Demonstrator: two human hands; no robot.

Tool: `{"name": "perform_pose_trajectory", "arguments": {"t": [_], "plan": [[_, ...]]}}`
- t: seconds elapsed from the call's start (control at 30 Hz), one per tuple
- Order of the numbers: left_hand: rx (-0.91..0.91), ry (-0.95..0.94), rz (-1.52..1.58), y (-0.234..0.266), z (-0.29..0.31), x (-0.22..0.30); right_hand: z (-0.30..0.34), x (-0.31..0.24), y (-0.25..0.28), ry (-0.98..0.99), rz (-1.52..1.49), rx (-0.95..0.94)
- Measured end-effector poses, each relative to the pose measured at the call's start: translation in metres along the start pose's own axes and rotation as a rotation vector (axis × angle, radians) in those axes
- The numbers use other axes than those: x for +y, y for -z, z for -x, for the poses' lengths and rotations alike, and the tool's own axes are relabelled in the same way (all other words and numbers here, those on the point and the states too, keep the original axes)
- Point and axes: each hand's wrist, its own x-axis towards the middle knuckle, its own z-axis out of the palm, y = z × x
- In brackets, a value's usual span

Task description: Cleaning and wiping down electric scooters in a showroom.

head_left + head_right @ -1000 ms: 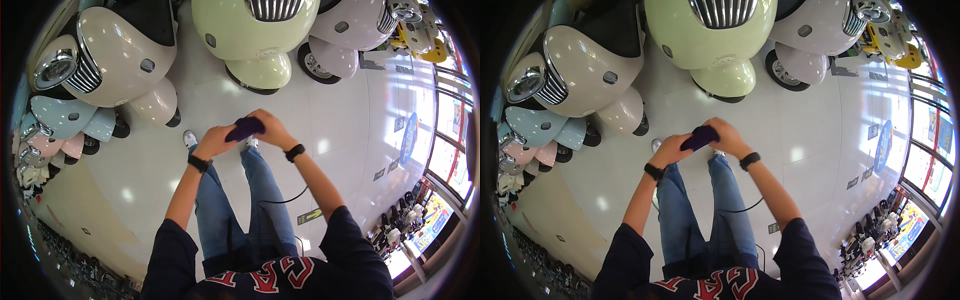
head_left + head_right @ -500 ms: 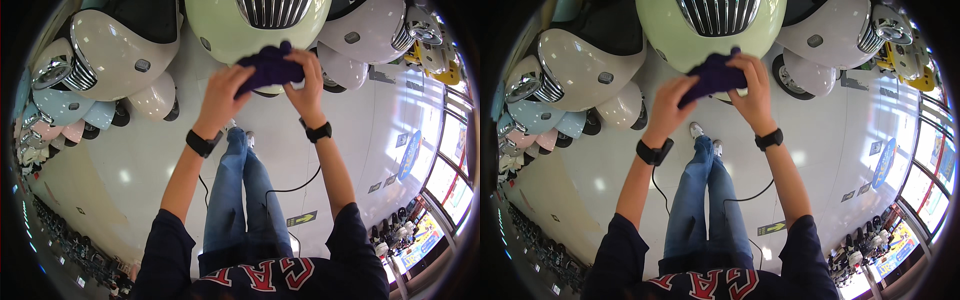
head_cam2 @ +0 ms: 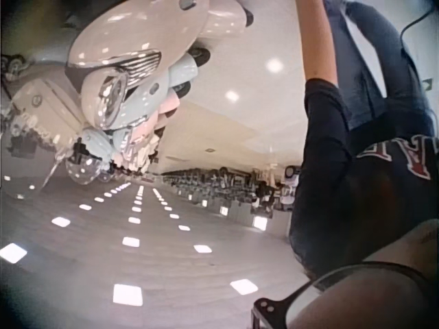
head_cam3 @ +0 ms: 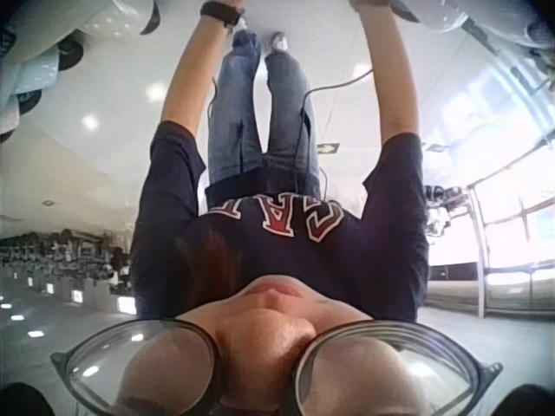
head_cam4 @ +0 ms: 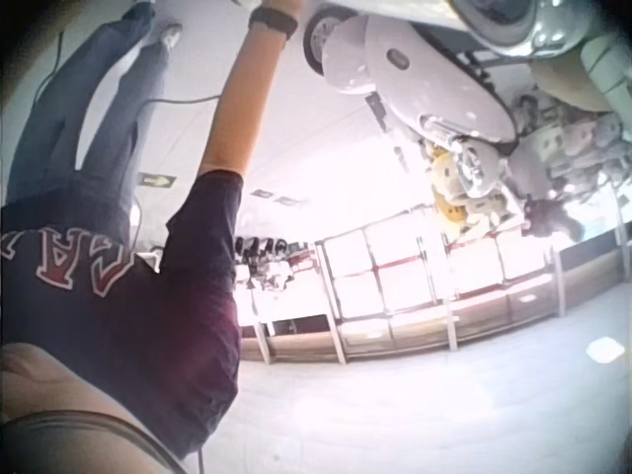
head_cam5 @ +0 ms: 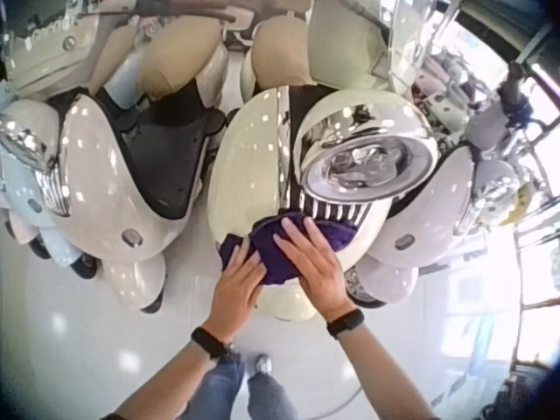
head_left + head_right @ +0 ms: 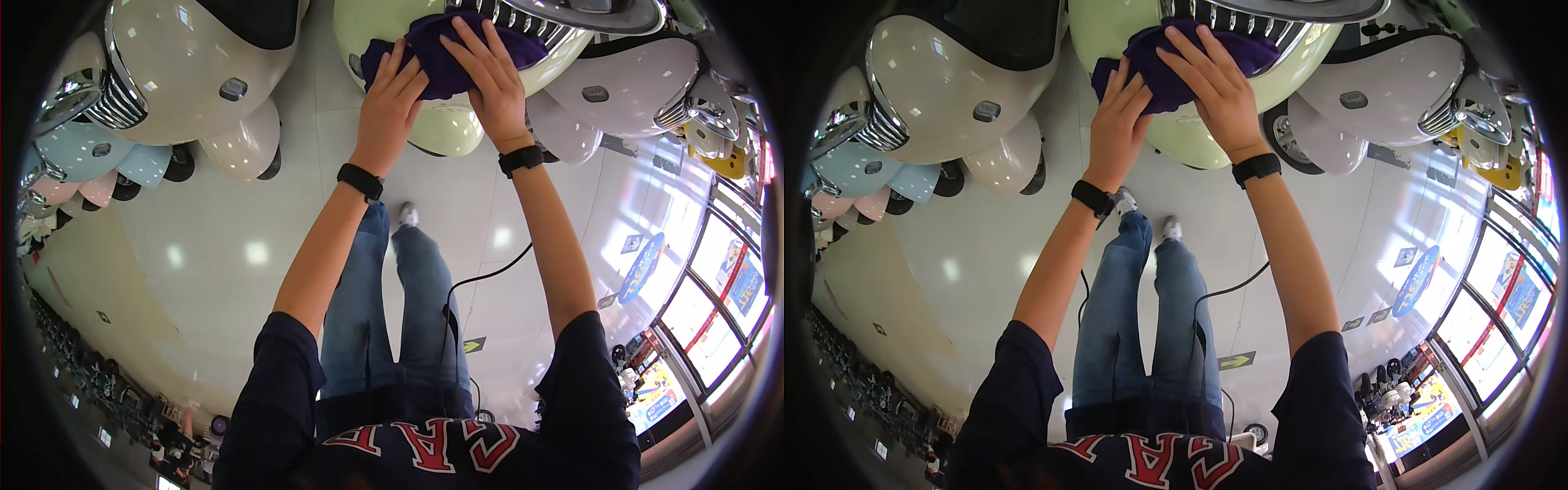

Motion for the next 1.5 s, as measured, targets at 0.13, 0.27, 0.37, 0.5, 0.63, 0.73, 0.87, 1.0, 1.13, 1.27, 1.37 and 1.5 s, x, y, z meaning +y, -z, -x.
{"name": "perform_pose_trajectory", "arguments": {"t": [0.13, 0.27, 0.37, 0.5, 0.63, 0.73, 0.87, 1.0, 1.13, 1.27, 1.37, 1.5], "plan": [[-0.062, 0.0, -0.024, -0.002, 0.007, -0.006, 0.007, 0.009, -0.004, 0.085, 0.045, -0.028], [-0.06, 0.022, -0.035, -0.004, 0.012, -0.002, 0.009, 0.01, -0.008, 0.108, 0.032, 0.008], [-0.058, 0.061, -0.049, -0.004, 0.014, 0.004, 0.007, 0.014, -0.004, 0.131, -0.025, -0.007], [0.034, 0.166, -0.004, -0.013, 0.009, 0.019, 0.003, 0.029, 0.014, 0.244, -0.092, -0.022], [0.131, 0.005, 0.037, -0.022, -0.021, 0.047, -0.008, 0.051, 0.057, 0.333, -0.1, 0.034], [0.11, -0.088, -0.038, -0.023, -0.049, 0.062, -0.023, 0.074, 0.077, 0.407, -0.025, 0.124], [0.035, -0.109, -0.198, -0.039, -0.047, 0.049, -0.011, 0.095, 0.081, 0.344, -0.052, -0.13], [-0.046, -0.053, -0.191, -0.046, -0.027, 0.049, 0.02, 0.114, 0.06, 0.389, -0.16, -0.071], [-0.094, -0.046, -0.198, -0.042, -0.011, 0.052, 0.035, 0.109, 0.062, 0.36, -0.272, -0.162], [-0.12, -0.094, -0.237, -0.034, -0.022, 0.066, 0.032, 0.107, 0.073, 0.362, -0.237, -0.11], [0.078, -0.265, -0.303, -0.025, -0.047, 0.082, 0.0, 0.113, 0.089, 0.427, -0.199, 0.036], [0.088, -0.124, -0.325, -0.056, -0.051, 0.069, -0.012, 0.118, 0.082, 0.436, -0.169, 0.045]]}}
